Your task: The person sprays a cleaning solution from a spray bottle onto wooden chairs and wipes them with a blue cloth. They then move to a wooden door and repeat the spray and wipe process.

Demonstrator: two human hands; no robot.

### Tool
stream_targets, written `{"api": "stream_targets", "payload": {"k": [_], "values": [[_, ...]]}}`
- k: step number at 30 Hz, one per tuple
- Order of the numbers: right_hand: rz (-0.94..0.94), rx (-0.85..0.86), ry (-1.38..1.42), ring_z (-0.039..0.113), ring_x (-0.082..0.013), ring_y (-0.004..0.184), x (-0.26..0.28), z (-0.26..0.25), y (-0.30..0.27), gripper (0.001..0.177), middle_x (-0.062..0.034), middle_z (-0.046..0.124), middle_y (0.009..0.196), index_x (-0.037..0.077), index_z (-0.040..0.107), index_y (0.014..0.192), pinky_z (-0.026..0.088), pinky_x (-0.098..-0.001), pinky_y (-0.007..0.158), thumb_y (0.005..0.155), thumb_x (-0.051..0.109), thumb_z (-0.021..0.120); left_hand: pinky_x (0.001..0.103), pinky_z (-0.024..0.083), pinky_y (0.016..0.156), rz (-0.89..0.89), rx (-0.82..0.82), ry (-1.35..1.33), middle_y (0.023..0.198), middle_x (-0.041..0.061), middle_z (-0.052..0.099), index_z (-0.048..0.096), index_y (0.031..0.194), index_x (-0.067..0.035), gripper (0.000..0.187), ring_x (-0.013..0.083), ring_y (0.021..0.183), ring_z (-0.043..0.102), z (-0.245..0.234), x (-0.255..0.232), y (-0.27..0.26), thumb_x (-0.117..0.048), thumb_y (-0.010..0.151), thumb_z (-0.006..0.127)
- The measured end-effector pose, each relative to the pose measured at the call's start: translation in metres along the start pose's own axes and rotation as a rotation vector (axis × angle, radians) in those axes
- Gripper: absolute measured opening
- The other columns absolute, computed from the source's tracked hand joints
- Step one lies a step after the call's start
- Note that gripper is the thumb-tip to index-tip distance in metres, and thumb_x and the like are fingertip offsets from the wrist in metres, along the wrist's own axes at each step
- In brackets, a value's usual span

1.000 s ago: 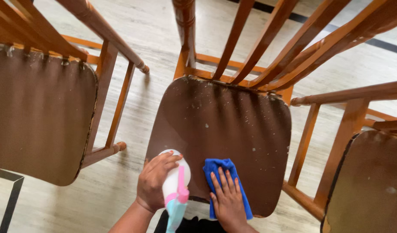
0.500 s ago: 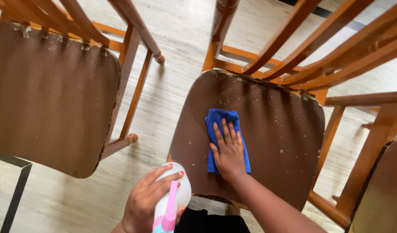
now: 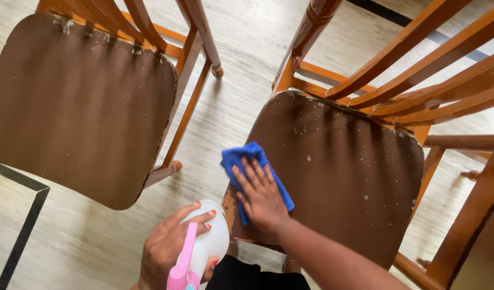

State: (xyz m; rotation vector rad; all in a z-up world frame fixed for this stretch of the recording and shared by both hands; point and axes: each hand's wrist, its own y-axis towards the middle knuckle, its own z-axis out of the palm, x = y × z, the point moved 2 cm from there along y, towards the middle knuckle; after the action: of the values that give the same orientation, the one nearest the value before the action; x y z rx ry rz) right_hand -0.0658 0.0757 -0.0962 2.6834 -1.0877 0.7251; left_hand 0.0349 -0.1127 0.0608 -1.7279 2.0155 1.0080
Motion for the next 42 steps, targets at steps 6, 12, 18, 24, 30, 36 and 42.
{"api": "stream_targets", "payload": {"k": [6, 12, 18, 24, 30, 36, 42], "values": [[-0.143, 0.181, 0.016, 0.020, -0.0293, 0.156, 0.031, 0.022, -0.070, 0.061, -0.0113, 0.029, 0.167, 0.016, 0.035, 0.158, 0.010, -0.0522, 0.124, 0.102, 0.032, 0.051, 0.044, 0.057, 0.095, -0.035, -0.018, -0.016, 0.111, 0.010, 0.076, 0.067, 0.093, -0.001, 0.038, 0.0383, 0.116, 0.070, -0.003, -0.018, 0.014, -0.034, 0.078, 0.080], [-0.190, 0.190, -0.066, 0.025, -0.0258, 0.153, -0.002, 0.012, -0.114, 0.062, -0.0075, 0.033, 0.164, 0.019, 0.036, 0.160, 0.015, -0.0513, 0.123, 0.099, 0.027, 0.050, 0.045, 0.056, 0.095, 0.005, 0.033, -0.023, 0.113, 0.009, 0.075, 0.069, 0.094, -0.002, 0.035, 0.0372, 0.117, 0.069, 0.012, -0.037, 0.026, -0.030, 0.078, 0.081], [0.032, 0.082, -0.107, 0.025, -0.0247, 0.152, -0.039, -0.019, -0.158, 0.062, -0.0066, 0.032, 0.164, 0.018, 0.035, 0.158, 0.016, -0.0481, 0.122, 0.100, 0.033, 0.050, 0.043, 0.055, 0.095, -0.004, 0.069, -0.025, 0.113, 0.008, 0.076, 0.072, 0.103, -0.003, 0.038, 0.0354, 0.116, 0.068, 0.038, -0.053, 0.031, -0.030, 0.076, 0.079], [0.212, 0.027, -0.241, 0.025, -0.0230, 0.151, -0.083, -0.052, -0.211, 0.062, -0.0051, 0.031, 0.163, 0.021, 0.034, 0.156, 0.018, -0.0477, 0.122, 0.098, 0.037, 0.048, 0.045, 0.055, 0.096, 0.015, 0.108, -0.028, 0.110, 0.007, 0.075, 0.072, 0.108, -0.005, 0.042, 0.0368, 0.117, 0.068, 0.065, -0.065, 0.033, -0.034, 0.080, 0.079], [0.339, -0.094, -0.335, 0.031, -0.0261, 0.147, -0.119, -0.088, -0.261, 0.063, -0.0069, 0.036, 0.159, 0.020, 0.037, 0.154, 0.022, -0.0491, 0.120, 0.094, 0.033, 0.051, 0.046, 0.054, 0.096, -0.007, 0.166, -0.023, 0.108, 0.005, 0.076, 0.072, 0.105, -0.007, 0.040, 0.0377, 0.119, 0.066, 0.081, -0.078, 0.036, -0.035, 0.078, 0.081], [0.486, -0.061, -0.322, 0.051, -0.0269, 0.131, -0.146, -0.122, -0.305, 0.072, -0.0013, 0.051, 0.153, 0.023, 0.053, 0.147, 0.044, -0.0426, 0.111, 0.080, -0.003, 0.056, 0.047, 0.053, 0.099, -0.036, 0.145, -0.064, 0.106, 0.002, 0.076, 0.073, 0.105, -0.008, 0.035, 0.0352, 0.119, 0.067, 0.083, -0.098, 0.040, -0.026, 0.076, 0.081], [0.653, -0.252, -0.162, 0.050, -0.0338, 0.130, -0.165, -0.170, -0.326, 0.063, -0.0029, 0.051, 0.153, 0.024, 0.057, 0.143, 0.043, -0.0471, 0.108, 0.085, 0.001, 0.061, 0.040, 0.055, 0.096, -0.257, 0.057, -0.036, 0.104, 0.003, 0.077, 0.067, 0.114, -0.008, 0.042, 0.0284, 0.109, 0.071, 0.077, -0.121, 0.047, -0.014, 0.075, 0.080]]}}
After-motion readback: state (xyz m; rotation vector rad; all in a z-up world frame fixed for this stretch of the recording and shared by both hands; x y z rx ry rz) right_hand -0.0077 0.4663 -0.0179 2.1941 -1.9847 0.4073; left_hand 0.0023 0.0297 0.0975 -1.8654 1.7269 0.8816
